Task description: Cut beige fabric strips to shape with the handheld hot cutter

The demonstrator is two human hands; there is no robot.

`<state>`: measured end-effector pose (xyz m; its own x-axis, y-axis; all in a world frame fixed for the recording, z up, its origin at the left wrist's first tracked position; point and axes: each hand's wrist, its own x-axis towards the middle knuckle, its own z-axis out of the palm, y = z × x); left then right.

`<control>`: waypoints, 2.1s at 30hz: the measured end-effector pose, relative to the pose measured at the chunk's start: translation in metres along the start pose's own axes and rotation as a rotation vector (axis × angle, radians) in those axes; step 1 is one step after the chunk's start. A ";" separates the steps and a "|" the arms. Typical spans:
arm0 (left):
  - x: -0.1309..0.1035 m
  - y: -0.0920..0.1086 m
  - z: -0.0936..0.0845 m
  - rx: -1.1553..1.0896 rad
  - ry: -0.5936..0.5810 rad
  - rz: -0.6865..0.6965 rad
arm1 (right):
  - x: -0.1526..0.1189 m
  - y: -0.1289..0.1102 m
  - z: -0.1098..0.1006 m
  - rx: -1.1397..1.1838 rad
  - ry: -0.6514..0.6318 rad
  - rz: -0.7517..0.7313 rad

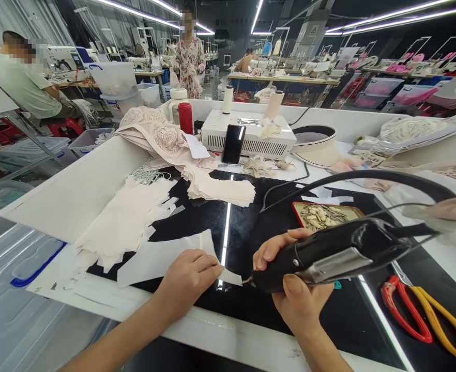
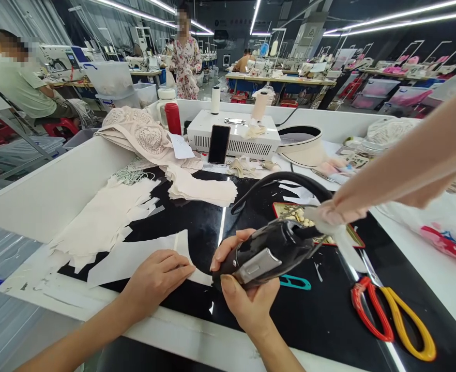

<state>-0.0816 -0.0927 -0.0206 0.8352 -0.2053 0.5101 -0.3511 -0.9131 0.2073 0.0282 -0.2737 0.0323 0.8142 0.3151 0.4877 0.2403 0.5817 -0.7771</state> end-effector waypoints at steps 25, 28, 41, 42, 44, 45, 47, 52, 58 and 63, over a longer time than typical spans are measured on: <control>-0.001 0.010 -0.006 0.007 -0.097 0.062 | 0.006 -0.007 0.004 -0.052 0.063 -0.038; -0.003 0.013 -0.004 0.027 -0.079 0.067 | 0.006 -0.007 0.003 -0.052 0.062 -0.033; -0.014 0.017 0.018 0.013 0.031 0.039 | 0.021 -0.004 0.012 -0.061 0.086 -0.044; -0.014 0.017 0.019 0.008 0.033 0.038 | 0.022 -0.001 0.014 -0.060 0.090 -0.049; -0.014 0.017 0.019 -0.001 0.036 0.038 | 0.024 0.003 0.019 -0.060 0.095 -0.054; -0.013 0.017 0.019 -0.005 0.036 0.038 | 0.025 0.005 0.021 -0.061 0.093 -0.054; -0.013 0.017 0.018 -0.010 0.034 0.036 | 0.025 0.008 0.024 -0.066 0.086 -0.049; -0.012 0.018 0.016 -0.011 0.019 0.023 | 0.024 0.011 0.028 -0.066 0.091 -0.041; -0.012 0.020 0.012 -0.023 0.016 0.004 | 0.023 0.011 0.026 -0.071 0.078 -0.035; -0.012 0.021 0.012 -0.014 0.009 0.002 | 0.022 0.003 0.017 -0.057 0.094 -0.033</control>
<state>-0.0941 -0.1131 -0.0329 0.8307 -0.2036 0.5182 -0.3587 -0.9075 0.2184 0.0379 -0.2517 0.0473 0.8505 0.2230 0.4764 0.2958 0.5461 -0.7838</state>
